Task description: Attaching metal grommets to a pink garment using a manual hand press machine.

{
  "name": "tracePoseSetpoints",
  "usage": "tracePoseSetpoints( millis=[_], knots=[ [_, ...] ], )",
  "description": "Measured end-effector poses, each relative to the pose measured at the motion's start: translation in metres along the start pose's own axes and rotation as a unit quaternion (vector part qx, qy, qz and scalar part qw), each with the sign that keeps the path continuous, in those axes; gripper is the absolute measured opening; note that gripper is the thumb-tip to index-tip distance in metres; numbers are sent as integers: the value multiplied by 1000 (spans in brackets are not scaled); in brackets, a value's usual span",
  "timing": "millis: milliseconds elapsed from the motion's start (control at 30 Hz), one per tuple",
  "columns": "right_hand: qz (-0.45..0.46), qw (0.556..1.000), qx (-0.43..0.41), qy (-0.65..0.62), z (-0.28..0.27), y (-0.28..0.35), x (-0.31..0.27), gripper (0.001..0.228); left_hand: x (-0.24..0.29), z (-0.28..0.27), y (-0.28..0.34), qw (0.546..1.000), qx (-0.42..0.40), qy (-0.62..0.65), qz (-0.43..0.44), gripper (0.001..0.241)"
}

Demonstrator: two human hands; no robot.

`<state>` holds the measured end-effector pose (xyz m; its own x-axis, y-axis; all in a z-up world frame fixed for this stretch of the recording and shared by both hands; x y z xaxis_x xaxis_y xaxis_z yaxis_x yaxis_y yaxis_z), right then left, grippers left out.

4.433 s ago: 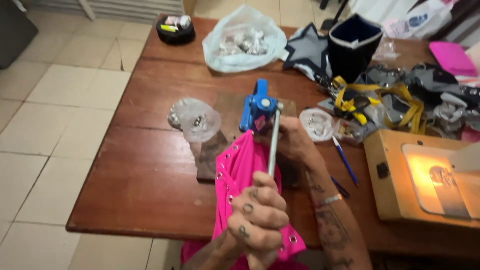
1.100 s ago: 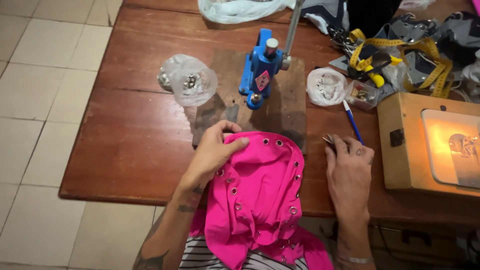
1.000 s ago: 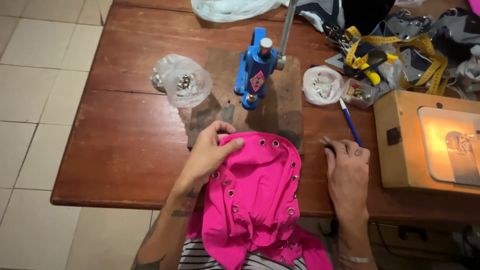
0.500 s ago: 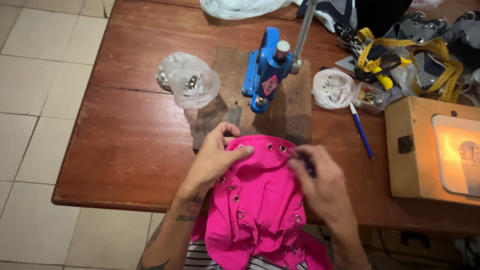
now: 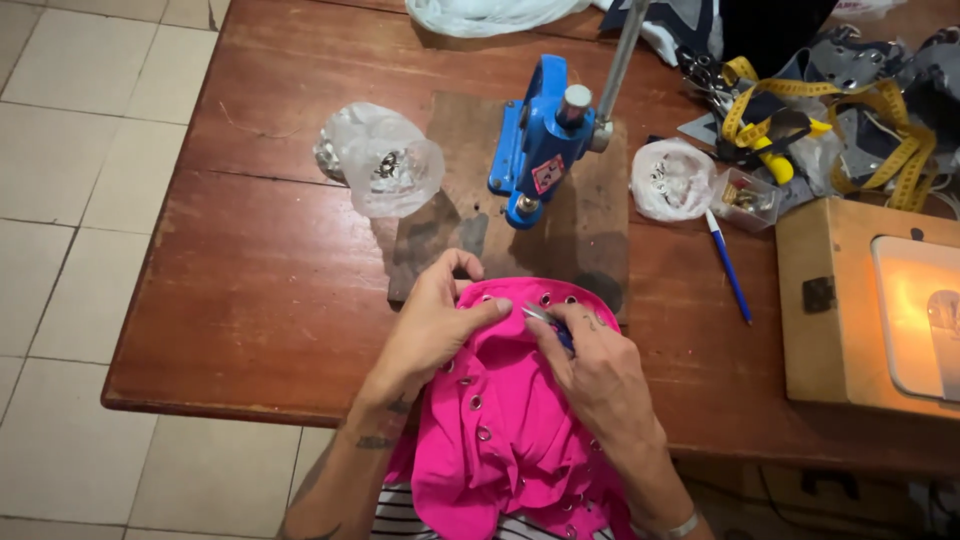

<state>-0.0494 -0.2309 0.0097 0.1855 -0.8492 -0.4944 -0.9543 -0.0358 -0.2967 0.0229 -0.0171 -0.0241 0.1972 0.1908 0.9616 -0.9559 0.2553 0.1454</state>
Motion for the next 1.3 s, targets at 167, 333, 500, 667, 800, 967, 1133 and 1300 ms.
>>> tracePoseSetpoints(
  millis=[167, 333, 500, 667, 800, 967, 1133, 1300],
  knots=[
    [-6, 1000, 7, 6, 3, -1, -2, 30, 0, 1, 1, 1000, -4, 19, -10, 41],
    [-22, 1000, -1, 3, 1, -1, -5, 28, -6, -1, 0, 1000, -9, 26, 11, 42],
    [-25, 1000, -16, 2, 2, -3, -2, 27, -11, -1, -1, 999, -9, 49, 14, 43],
    [-40, 999, -14, 30, -1, -7, -6, 26, -3, 0, -1, 1000, -1, 9, 14, 43],
    [-59, 997, -1, 46, -1, -4, -6, 27, -4, -1, -1, 1000, 10, -3, 7, 43],
    [-64, 997, 9, 47, -3, -5, -8, 25, -8, -4, -6, 1000, 2, -3, 15, 44],
    [-70, 997, 11, 15, -4, -6, -10, 20, -9, -3, -7, 1000, -1, 21, 17, 45],
    [-27, 999, 8, -36, -3, 1, 11, 29, -18, -4, -10, 999, -2, 31, 34, 47]
  ],
)
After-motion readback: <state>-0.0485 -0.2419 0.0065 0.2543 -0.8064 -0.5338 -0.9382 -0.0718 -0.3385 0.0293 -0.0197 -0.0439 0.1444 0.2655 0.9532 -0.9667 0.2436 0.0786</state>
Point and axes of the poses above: each hand's wrist, its own y-axis away from the middle knuckle, its own z-axis out of the palm, x = y × z, the point moved 4 cm from there along -y, towards the middle knuckle, and after that the axes turned 10 degrees about z, right-handed, at the moved point
